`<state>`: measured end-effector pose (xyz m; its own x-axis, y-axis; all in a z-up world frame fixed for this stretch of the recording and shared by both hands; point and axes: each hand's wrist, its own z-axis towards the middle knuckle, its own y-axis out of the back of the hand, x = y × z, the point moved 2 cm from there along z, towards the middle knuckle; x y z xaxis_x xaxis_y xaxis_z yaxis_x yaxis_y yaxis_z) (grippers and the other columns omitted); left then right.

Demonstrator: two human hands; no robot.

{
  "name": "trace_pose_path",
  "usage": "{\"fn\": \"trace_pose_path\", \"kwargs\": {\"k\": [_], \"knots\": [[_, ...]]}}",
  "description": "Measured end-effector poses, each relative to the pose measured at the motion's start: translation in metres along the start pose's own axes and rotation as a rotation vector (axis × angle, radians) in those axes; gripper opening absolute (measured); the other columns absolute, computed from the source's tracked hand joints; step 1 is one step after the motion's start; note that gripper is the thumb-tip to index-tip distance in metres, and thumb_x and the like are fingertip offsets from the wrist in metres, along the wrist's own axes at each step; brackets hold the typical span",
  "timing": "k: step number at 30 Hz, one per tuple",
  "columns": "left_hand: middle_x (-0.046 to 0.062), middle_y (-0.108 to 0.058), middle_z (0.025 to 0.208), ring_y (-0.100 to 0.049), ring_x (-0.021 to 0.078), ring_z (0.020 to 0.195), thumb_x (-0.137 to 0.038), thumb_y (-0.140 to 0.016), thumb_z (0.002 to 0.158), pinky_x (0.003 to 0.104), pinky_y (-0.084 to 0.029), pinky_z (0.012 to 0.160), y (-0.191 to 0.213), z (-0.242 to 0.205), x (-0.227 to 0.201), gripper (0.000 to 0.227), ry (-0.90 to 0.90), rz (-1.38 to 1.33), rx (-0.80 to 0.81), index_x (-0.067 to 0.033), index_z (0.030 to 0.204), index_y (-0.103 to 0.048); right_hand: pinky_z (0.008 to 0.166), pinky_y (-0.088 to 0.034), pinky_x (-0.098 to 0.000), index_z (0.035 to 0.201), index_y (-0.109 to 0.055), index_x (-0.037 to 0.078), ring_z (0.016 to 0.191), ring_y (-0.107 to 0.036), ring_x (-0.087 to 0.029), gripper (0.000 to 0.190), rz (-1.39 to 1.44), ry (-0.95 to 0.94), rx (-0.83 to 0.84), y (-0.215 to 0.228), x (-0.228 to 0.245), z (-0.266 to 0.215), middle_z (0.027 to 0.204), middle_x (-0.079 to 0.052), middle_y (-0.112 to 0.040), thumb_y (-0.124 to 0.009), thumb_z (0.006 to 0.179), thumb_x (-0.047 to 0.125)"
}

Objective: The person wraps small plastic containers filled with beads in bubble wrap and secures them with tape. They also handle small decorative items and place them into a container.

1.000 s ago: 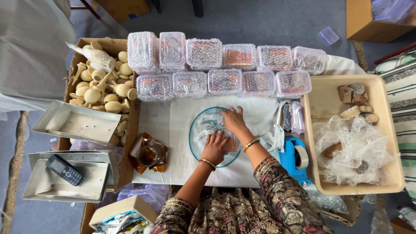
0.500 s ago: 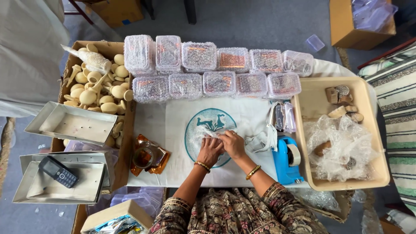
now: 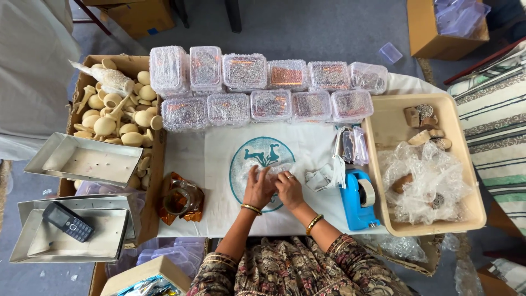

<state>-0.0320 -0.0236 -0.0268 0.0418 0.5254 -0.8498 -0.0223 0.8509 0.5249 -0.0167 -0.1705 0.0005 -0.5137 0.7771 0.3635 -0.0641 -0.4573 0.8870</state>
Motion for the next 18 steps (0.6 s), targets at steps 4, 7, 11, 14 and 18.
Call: {"fn": "trace_pose_path", "kwargs": {"k": [4, 7, 11, 14, 18], "knots": [[0.021, -0.045, 0.144, -0.046, 0.0418, 0.120, -0.009, -0.073, 0.072, 0.052, -0.039, 0.105, 0.026, 0.006, 0.004, 0.071, -0.135, 0.358, -0.091, -0.0264, 0.139, -0.057, 0.089, -0.054, -0.0414, 0.097, -0.073, 0.005, 0.107, -0.061, -0.030, 0.020, 0.008, 0.016, 0.020, 0.005, 0.007, -0.006, 0.103, -0.009, -0.063, -0.063, 0.079, 0.004], [0.010, -0.055, 0.143, -0.049, 0.0320, 0.114, -0.005, -0.065, 0.072, 0.048, -0.038, 0.101, 0.049, 0.021, -0.015, 0.069, -0.261, 0.479, -0.088, -0.0276, 0.137, -0.063, 0.093, -0.053, -0.0414, 0.117, -0.072, 0.007, 0.113, -0.058, -0.032, 0.037, -0.002, 0.041, 0.060, 0.005, 0.007, -0.012, 0.109, -0.011, -0.061, -0.059, 0.082, 0.001], [-0.011, -0.068, 0.110, -0.052, 0.0171, 0.122, -0.009, -0.064, 0.090, 0.048, -0.033, 0.104, 0.039, 0.039, 0.031, 0.019, -0.187, 0.626, 0.194, -0.0246, 0.095, -0.073, 0.094, -0.052, -0.0416, 0.136, -0.065, 0.010, 0.117, -0.055, -0.033, 0.049, 0.050, 0.026, 0.118, 0.007, 0.010, -0.015, 0.113, -0.013, -0.058, -0.058, 0.088, 0.002], [-0.007, -0.069, 0.103, -0.052, 0.0159, 0.116, -0.004, -0.064, 0.080, 0.050, -0.032, 0.102, 0.064, 0.033, 0.032, 0.019, -0.434, 0.603, 0.036, -0.0203, 0.087, -0.072, 0.096, -0.054, -0.0408, 0.142, -0.064, 0.017, 0.120, -0.054, -0.033, 0.058, 0.030, 0.021, 0.136, 0.006, 0.009, -0.018, 0.114, -0.013, -0.057, -0.059, 0.087, -0.003], [-0.006, -0.069, 0.103, -0.054, 0.0161, 0.111, 0.001, -0.063, 0.076, 0.050, -0.034, 0.099, 0.074, 0.014, 0.057, 0.026, -0.469, 0.641, 0.001, -0.0209, 0.088, -0.073, 0.095, -0.053, -0.0430, 0.135, -0.065, 0.016, 0.122, -0.052, -0.036, 0.051, 0.070, 0.064, 0.058, -0.007, 0.001, -0.027, 0.119, -0.014, -0.058, -0.068, 0.086, 0.006]]}}
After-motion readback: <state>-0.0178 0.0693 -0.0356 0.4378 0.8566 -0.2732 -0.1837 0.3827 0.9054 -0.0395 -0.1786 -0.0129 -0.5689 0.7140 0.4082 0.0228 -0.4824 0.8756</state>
